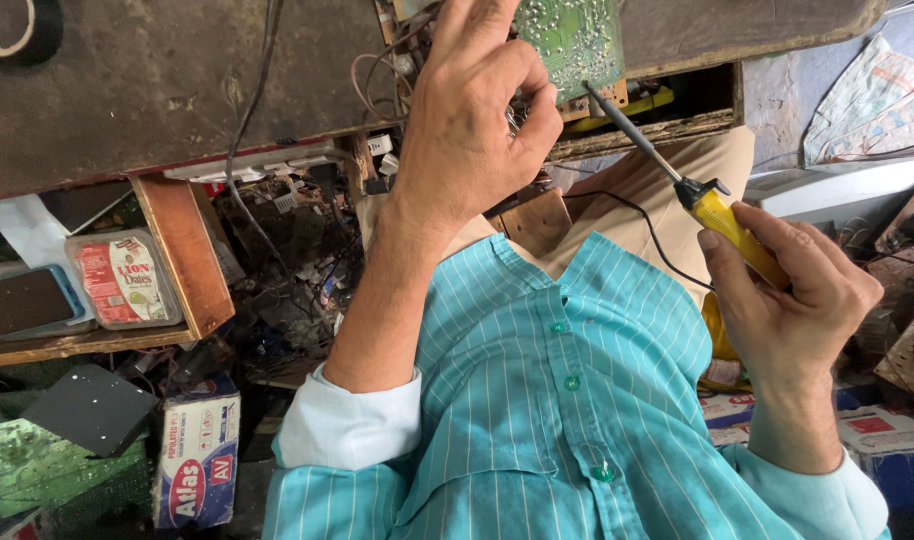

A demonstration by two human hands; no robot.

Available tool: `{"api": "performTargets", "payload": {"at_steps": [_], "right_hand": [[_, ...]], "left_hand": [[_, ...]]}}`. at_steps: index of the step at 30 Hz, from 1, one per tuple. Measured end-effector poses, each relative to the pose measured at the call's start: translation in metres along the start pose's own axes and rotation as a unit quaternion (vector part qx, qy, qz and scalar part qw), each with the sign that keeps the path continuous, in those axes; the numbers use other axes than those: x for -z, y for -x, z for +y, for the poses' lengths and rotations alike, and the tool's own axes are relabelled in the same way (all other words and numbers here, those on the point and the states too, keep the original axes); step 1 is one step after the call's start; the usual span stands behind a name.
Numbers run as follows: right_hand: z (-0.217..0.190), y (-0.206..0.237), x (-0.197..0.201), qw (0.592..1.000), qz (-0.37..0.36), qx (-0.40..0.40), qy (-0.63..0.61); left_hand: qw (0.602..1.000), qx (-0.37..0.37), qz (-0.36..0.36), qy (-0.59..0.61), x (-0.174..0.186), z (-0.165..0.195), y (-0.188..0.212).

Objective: The person holds a green circuit board against the workbench with one hand and solders components on the board with a soldering iron held in the other hand, repeatedly touching the iron to different points on the board and repositioning it throughout the clip.

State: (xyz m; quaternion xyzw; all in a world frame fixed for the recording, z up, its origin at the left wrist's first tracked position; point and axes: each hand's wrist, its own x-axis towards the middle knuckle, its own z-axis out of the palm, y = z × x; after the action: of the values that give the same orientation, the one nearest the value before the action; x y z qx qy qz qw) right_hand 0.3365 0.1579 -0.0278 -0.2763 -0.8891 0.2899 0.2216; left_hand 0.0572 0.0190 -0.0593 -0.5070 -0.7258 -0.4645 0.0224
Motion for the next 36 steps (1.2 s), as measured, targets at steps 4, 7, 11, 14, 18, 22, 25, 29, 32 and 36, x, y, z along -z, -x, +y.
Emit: {"api": "performTargets", "payload": {"at_steps": [4,7,11,14,18,22,25,29,32,36], "right_hand": [[0.02,0.005,0.003,0.999,0.029,-0.027,0.02],[0.032,0.009,0.007,0.997,0.053,-0.044,-0.019],[0.036,0.012,0.01,0.992,0.071,-0.058,-0.081],[0.032,0.01,0.013,0.998,0.042,-0.035,-0.037],[0.016,0.007,0.012,1.0,0.004,0.013,0.008],[0.001,0.002,0.008,1.0,-0.007,0.024,0.008],[-0.006,-0.002,0.007,1.0,-0.013,0.023,0.017],[-0.011,-0.008,0.006,1.0,-0.024,0.015,0.012],[-0.014,-0.01,0.005,0.999,-0.019,0.021,0.02],[-0.017,-0.011,0.005,1.0,-0.024,0.014,0.007]], "left_hand": [[1.0,-0.022,0.015,0.0,0.005,0.004,-0.006],[1.0,-0.01,0.009,0.018,0.008,0.006,-0.009],[0.999,-0.032,0.008,0.016,0.013,0.004,-0.011],[0.999,-0.051,-0.006,0.012,0.017,0.0,-0.012],[0.998,-0.058,-0.033,0.003,0.022,-0.005,-0.012],[0.997,-0.076,-0.029,0.014,0.026,-0.007,-0.011],[0.997,-0.074,-0.024,0.012,0.025,-0.007,-0.01],[0.998,-0.063,-0.019,0.003,0.019,-0.007,-0.008],[0.998,-0.064,-0.013,0.003,0.019,-0.007,-0.008],[0.998,-0.068,-0.013,0.006,0.02,-0.006,-0.007]]}}
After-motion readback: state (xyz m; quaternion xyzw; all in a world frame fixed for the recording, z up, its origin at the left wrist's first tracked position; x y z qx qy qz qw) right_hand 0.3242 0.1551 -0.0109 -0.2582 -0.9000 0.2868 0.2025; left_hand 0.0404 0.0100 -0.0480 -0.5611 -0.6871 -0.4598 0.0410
